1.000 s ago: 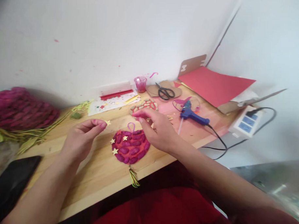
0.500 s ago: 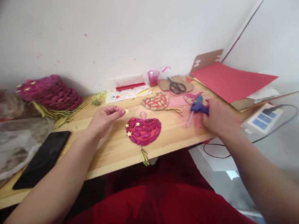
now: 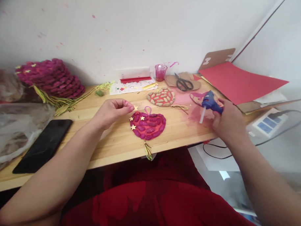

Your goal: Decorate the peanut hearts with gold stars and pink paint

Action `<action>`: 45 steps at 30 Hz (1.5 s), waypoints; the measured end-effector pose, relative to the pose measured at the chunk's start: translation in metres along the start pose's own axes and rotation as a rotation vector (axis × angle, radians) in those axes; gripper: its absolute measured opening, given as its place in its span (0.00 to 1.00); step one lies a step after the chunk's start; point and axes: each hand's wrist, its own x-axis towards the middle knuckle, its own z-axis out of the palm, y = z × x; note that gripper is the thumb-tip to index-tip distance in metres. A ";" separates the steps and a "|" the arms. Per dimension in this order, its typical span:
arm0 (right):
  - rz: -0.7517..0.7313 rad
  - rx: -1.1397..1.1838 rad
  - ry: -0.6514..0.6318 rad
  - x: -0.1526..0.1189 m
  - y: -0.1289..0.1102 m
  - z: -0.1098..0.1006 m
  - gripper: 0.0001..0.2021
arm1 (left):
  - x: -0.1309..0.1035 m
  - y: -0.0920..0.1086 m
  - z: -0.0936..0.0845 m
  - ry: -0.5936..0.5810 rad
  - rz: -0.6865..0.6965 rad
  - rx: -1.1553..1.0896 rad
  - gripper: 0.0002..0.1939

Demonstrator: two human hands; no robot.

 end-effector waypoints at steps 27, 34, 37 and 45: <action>-0.070 0.846 -0.625 -0.072 -0.077 -0.025 0.15 | -0.006 0.005 0.006 -0.138 -0.062 0.099 0.04; -0.043 0.737 -0.704 -0.073 -0.077 -0.026 0.18 | -0.005 0.003 0.007 -0.143 -0.080 0.093 0.03; -0.049 0.746 -0.761 -0.073 -0.075 -0.023 0.21 | -0.005 0.002 0.006 -0.124 -0.102 0.082 0.04; -0.210 0.669 -0.814 -0.068 -0.080 -0.016 0.22 | -0.007 0.003 0.005 -0.169 -0.084 0.110 0.03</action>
